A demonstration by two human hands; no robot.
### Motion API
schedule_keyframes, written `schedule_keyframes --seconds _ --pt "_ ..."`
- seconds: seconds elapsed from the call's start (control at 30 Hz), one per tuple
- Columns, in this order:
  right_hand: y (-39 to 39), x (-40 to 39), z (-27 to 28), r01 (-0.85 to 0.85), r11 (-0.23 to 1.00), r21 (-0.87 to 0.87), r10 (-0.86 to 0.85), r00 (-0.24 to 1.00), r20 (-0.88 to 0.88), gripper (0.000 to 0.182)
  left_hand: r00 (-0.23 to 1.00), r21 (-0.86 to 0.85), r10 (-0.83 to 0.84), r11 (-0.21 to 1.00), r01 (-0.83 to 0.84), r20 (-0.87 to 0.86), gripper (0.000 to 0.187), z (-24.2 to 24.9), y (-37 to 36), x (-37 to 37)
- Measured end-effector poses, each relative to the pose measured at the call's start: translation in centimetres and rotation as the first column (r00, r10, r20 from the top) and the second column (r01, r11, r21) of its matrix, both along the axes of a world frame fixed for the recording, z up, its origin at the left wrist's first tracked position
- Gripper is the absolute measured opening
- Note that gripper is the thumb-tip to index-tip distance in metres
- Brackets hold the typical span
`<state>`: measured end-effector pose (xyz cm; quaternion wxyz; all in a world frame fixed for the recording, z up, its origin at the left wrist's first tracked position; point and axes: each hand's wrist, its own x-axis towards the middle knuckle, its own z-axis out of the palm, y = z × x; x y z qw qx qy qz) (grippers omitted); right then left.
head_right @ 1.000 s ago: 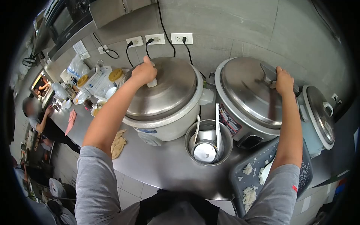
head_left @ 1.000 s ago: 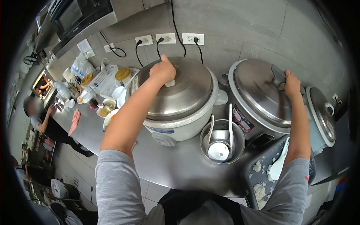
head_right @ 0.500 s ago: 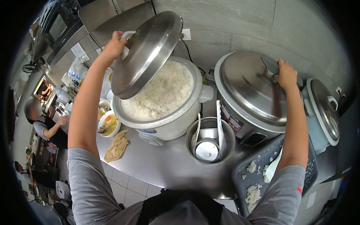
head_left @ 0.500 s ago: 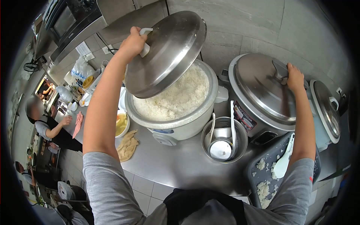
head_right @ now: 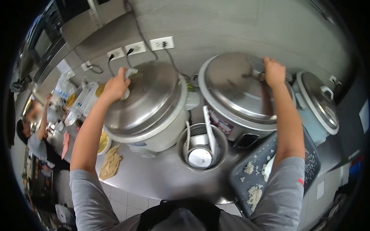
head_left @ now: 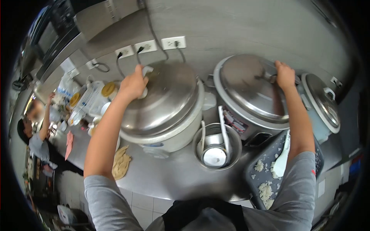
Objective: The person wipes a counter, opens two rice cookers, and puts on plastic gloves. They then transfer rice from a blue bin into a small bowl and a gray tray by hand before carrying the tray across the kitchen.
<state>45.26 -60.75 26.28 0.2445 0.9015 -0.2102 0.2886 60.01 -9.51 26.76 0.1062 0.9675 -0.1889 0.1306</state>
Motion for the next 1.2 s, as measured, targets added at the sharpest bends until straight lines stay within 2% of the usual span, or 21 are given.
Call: schedule_keyframes --seconds 0.1,0.2,0.3,0.4,0.53,0.93,1.2 --pt "1.2 -0.7 0.8 0.029 0.998 0.055 -0.028 0.999 -0.016 0.021 0.999 0.055 -0.041 0.998 0.041 0.002 0.047 -0.7 -1.4 -0.7" --pt "0.3 -0.3 0.8 -0.016 0.992 0.123 0.013 0.999 0.03 0.024 1.0 0.096 -0.03 0.995 0.03 -0.004 0.047 -0.6 -1.9 -0.7" --pt "-0.2 -0.5 2.2 -0.004 0.975 0.224 -0.001 1.0 0.02 0.037 1.0 0.143 -0.02 0.989 0.019 0.004 0.046 -0.7 -1.6 -0.2" --pt "-2.2 -0.8 3.8 -0.011 0.957 0.289 -0.016 0.995 0.094 0.044 0.999 0.158 -0.034 0.987 0.027 0.04 0.044 -0.8 -0.8 0.0" --pt "-3.0 -1.8 5.8 0.003 0.927 0.375 -0.043 0.994 0.098 0.047 0.994 0.172 -0.06 0.984 0.043 0.094 0.041 -1.4 -1.0 0.3" --pt "-3.1 -1.1 5.1 -0.012 0.926 0.378 -0.007 0.999 0.05 0.039 0.983 0.179 -0.124 0.979 0.098 0.135 0.04 -2.1 -0.8 0.7" --pt "-0.3 0.0 1.4 -0.022 0.975 0.223 0.013 0.999 0.039 0.024 0.984 0.168 -0.112 0.982 0.088 0.14 0.041 -2.4 -0.7 0.9"
